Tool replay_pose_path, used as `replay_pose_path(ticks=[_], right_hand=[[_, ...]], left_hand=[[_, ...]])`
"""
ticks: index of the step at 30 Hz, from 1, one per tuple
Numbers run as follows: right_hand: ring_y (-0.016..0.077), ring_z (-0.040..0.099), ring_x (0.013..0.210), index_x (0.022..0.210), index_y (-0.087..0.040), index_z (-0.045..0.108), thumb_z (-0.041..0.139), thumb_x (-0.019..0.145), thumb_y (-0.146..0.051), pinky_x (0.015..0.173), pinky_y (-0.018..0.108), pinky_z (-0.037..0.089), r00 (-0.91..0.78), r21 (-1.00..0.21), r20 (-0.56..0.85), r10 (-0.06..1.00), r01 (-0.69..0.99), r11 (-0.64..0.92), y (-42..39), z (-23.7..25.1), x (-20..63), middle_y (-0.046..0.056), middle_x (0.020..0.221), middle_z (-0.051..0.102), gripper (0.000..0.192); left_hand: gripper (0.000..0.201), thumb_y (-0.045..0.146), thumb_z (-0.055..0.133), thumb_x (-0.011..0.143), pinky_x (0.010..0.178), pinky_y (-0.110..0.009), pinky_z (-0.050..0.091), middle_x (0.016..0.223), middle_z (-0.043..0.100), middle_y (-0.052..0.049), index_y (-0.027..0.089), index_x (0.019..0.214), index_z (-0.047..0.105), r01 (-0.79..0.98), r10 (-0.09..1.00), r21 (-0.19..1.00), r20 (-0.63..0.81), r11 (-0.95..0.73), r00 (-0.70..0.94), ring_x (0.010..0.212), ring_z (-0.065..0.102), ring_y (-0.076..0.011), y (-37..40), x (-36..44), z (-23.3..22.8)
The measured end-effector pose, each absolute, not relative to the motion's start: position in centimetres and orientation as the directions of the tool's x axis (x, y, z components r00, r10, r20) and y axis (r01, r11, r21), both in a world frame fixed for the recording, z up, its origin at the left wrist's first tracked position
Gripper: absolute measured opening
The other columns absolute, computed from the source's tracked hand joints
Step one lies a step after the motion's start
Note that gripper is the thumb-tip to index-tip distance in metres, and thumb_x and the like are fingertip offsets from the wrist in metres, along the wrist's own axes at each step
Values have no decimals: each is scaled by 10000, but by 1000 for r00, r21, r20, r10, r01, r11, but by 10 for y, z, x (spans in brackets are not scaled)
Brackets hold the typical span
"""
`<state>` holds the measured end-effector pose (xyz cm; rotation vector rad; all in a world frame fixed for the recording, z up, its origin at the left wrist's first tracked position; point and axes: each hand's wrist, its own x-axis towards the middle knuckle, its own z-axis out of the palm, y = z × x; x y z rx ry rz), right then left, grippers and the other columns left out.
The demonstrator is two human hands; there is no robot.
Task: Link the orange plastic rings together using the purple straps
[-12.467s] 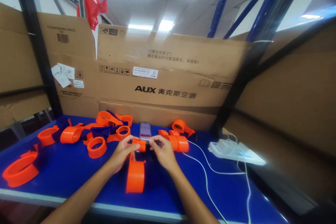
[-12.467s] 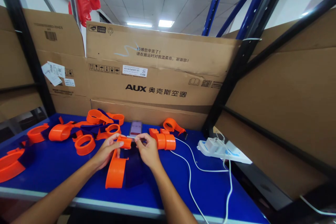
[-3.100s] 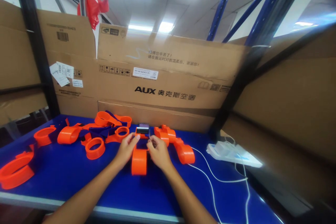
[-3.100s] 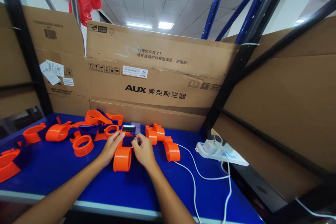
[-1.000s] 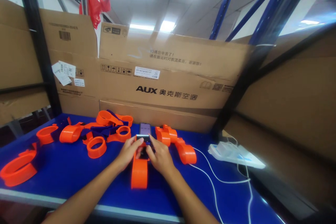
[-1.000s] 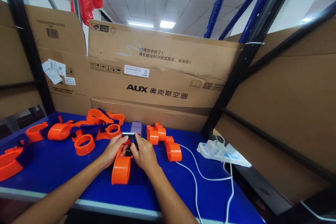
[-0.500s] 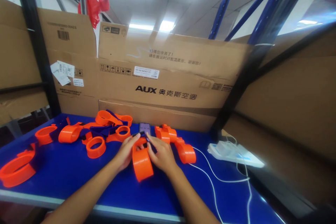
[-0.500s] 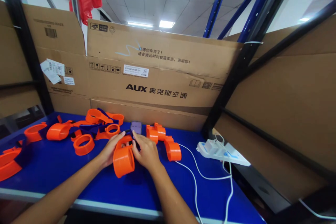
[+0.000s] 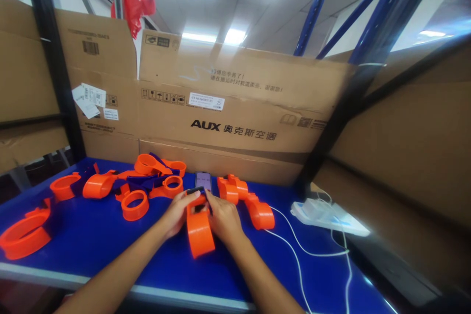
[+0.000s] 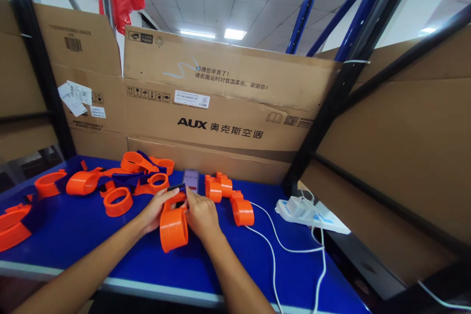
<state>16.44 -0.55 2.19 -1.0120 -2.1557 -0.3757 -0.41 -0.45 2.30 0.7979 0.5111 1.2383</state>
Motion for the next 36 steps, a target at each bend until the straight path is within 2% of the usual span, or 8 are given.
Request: replay_pose_path(ticks=[6, 11, 14, 18, 22, 25, 30, 36], right_hand=[[202, 714, 742, 1306, -87, 581, 518, 848, -95, 689, 279, 569, -473, 40, 720, 508, 759, 650, -7, 20, 163, 125, 919, 762, 463], [201, 715, 721, 1296, -70, 581, 513, 840, -88, 671, 283, 576, -470, 32, 724, 505, 754, 657, -7, 17, 163, 132, 916, 763, 461], [216, 728, 813, 1312, -92, 574, 524, 827, -89, 741, 299, 591, -457, 8, 741, 493, 740, 673, -6, 18, 164, 129, 960, 764, 487], [234, 710, 1002, 1340, -134, 560, 538, 872, -161, 863, 333, 583, -470, -19, 742, 478, 698, 716, -7, 28, 170, 136, 1140, 727, 470], [243, 725, 932, 1347, -158, 557, 561, 921, -293, 806, 345, 594, -419, -110, 734, 534, 703, 702, -11, 36, 176, 133, 1115, 734, 447], [223, 726, 855, 1296, -170, 585, 564, 919, -306, 782, 335, 591, -361, -219, 737, 571, 672, 708, -12, 35, 175, 127, 1078, 739, 401], [152, 656, 625, 1182, -174, 601, 578, 879, -252, 596, 247, 545, -353, -396, 666, 658, 580, 712, -11, 32, 172, 53, 843, 719, 314], [139, 617, 602, 1083, -176, 620, 499, 911, -229, 575, 225, 485, -376, -450, 648, 662, 512, 731, -14, 42, 177, 18, 742, 682, 217]], left_hand=[[196, 251, 794, 746, 519, -205, 467, 657, 690, -18, 156, 834, 647, -592, 967, 796, 37, 125, 254, 522, 629, -122, -2, -6, 16], [207, 241, 793, 740, 577, -243, 518, 715, 712, -41, 157, 853, 640, -619, 960, 774, 53, 133, 273, 609, 680, -166, -7, -6, 21], [217, 244, 797, 737, 596, -250, 529, 710, 708, -40, 147, 871, 657, -628, 963, 770, 69, 115, 262, 610, 676, -164, -9, -6, 25], [260, 269, 813, 728, 631, -253, 534, 715, 704, -37, 128, 903, 684, -612, 973, 788, 85, 65, 213, 598, 653, -145, -8, -6, 25], [271, 350, 794, 760, 553, -231, 479, 635, 664, -8, 138, 893, 689, -524, 972, 852, 138, -18, 191, 500, 581, -116, -7, -5, 22], [275, 397, 754, 798, 533, -230, 443, 533, 596, 19, 144, 893, 702, -428, 964, 897, 199, -108, 174, 451, 537, -113, -8, -5, 20], [268, 420, 699, 836, 531, -232, 428, 646, 647, -3, 156, 880, 713, -308, 934, 922, 300, -233, 194, 471, 541, -110, -8, -6, 21], [305, 456, 666, 835, 389, -212, 300, 617, 670, -31, 152, 852, 663, -322, 922, 931, 266, -171, 283, 358, 457, -84, -5, -12, 19]])
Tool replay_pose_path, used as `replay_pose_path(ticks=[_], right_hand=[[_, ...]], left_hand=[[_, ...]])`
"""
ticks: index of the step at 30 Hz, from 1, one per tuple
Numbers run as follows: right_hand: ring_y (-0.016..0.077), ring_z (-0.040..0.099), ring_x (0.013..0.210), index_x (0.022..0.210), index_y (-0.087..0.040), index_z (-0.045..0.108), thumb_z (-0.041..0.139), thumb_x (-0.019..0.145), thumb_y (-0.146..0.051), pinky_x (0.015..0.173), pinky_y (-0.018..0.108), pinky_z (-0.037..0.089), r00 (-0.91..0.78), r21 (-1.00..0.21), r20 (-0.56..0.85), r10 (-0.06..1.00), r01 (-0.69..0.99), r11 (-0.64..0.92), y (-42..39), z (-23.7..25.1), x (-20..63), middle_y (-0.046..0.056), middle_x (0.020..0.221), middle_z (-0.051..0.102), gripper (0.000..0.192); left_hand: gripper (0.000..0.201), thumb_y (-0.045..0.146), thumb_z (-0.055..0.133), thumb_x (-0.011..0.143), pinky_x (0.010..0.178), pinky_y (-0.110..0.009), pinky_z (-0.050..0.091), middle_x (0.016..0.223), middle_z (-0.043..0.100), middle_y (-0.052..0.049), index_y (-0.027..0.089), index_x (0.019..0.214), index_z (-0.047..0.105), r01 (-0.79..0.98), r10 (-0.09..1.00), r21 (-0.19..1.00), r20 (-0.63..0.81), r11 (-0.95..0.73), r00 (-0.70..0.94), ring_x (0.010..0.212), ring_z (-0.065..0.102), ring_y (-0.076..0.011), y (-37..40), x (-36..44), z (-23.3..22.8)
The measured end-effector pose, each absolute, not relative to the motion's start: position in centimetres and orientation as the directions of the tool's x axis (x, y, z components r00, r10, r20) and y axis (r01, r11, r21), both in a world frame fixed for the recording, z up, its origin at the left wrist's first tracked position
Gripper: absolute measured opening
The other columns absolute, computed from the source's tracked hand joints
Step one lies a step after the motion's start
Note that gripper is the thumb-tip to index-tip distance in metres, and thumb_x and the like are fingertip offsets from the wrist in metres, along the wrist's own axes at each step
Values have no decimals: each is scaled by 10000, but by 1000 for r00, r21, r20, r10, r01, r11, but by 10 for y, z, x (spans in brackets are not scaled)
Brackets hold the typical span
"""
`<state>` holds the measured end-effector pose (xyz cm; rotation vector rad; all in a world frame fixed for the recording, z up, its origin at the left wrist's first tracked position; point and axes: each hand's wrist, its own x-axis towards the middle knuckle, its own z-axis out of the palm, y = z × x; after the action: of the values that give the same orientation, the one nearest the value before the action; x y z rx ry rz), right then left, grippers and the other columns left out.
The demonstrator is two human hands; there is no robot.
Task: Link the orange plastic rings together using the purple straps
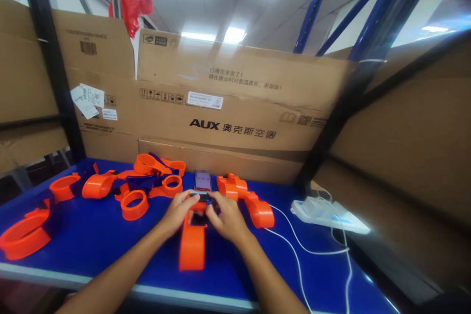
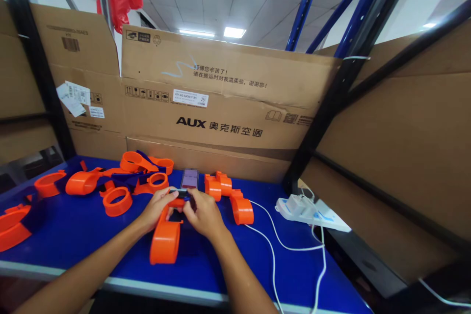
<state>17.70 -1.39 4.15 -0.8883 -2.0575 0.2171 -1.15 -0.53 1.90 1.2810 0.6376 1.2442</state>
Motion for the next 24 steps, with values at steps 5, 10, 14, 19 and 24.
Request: replay_pose_path(ticks=[5, 10, 14, 19, 24], right_hand=[[133, 610, 580, 971, -191, 656, 452, 931, -225, 567, 217, 465, -283, -551, 646, 709, 470, 689, -12, 43, 179, 0, 699, 680, 211], [163, 631, 616, 952, -185, 655, 468, 917, -274, 559, 237, 476, -108, -628, 638, 762, 499, 597, 4, 38, 186, 16, 721, 692, 210], [175, 635, 648, 881, -194, 665, 497, 871, -276, 577, 247, 484, -50, -618, 620, 783, 583, 528, 15, 37, 200, 13, 728, 684, 186], [175, 636, 631, 783, -201, 679, 567, 800, -178, 551, 228, 418, -58, -464, 550, 833, 808, 362, 14, 35, 210, 27, 685, 690, 116], [184, 627, 564, 681, -195, 642, 625, 780, -179, 495, 230, 359, -9, -400, 440, 898, 893, 205, 10, 28, 211, 54, 628, 680, 102]], left_hand=[[336, 475, 666, 806, 363, -208, 255, 689, 724, -77, 154, 900, 633, -394, 926, 915, 221, -88, 306, 328, 447, -77, 0, -16, 19], [300, 455, 676, 789, 374, -214, 286, 670, 723, -80, 167, 800, 593, -389, 960, 915, 194, -103, 203, 333, 449, -81, 5, -17, 16], [285, 436, 691, 776, 369, -212, 280, 678, 726, -82, 169, 798, 594, -389, 964, 917, 173, -83, 202, 333, 454, -80, 7, -16, 13], [285, 435, 675, 792, 377, -210, 300, 667, 722, -84, 159, 785, 605, -391, 972, 915, 172, -99, 158, 335, 446, -73, 8, -16, 12], [286, 432, 682, 787, 380, -208, 302, 669, 722, -84, 159, 773, 601, -376, 973, 921, 172, -102, 157, 345, 448, -73, 9, -17, 11]])
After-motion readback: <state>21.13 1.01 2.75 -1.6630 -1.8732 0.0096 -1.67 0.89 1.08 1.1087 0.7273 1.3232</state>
